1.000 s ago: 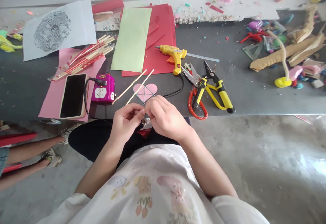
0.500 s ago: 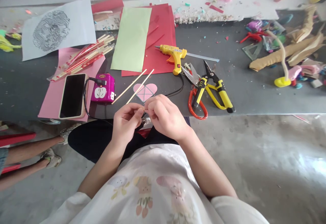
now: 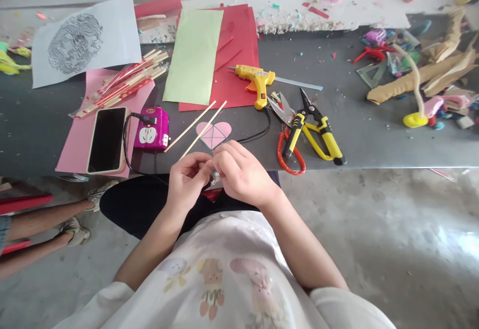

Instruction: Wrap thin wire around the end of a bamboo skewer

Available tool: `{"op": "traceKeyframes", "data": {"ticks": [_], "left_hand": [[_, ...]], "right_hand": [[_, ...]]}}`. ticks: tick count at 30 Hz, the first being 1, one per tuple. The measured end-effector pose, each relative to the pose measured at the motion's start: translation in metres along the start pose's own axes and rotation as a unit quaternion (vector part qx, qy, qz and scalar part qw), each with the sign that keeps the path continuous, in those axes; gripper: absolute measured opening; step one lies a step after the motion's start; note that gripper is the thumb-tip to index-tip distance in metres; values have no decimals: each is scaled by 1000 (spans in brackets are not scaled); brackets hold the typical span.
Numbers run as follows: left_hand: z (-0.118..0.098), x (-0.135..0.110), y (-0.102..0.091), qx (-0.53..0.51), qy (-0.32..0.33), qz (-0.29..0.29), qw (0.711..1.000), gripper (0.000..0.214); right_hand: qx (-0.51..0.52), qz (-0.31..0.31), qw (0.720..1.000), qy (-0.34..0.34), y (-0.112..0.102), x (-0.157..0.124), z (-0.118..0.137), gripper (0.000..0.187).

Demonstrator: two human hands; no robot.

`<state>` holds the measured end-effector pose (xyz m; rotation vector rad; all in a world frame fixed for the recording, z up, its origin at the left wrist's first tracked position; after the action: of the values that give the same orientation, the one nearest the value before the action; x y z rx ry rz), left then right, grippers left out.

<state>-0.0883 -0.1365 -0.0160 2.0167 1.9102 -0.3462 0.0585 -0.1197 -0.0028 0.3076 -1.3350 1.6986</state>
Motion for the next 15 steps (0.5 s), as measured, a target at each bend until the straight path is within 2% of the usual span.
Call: {"op": "traceKeyframes", "data": {"ticks": [4,7,10,15], "left_hand": [[2,-1,3,-32,11,-11,999,22],[6,0,4,-87,9,3,996,20],[7,1,5,-117,2,16,993,18],[5,0,5,-100,-9,8,995,21]], "right_hand": [[14,-36,999,18,2,1,1,25],[22,-70,997,30,1,0,1,29],[28,-77,996,33,0,0,2,31],[28,-76,996,39,-2,0,2,31]]}}
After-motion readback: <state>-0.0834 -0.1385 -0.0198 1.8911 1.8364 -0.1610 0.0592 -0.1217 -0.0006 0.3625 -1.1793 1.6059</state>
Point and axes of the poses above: each hand's wrist, its own x-axis towards the middle knuckle, its own y-axis out of the palm, z = x × y, the point moved 1 cm from there along x, towards the middle knuckle, and after that the axes turned 14 degrees about -y, right-handed, at the moved point
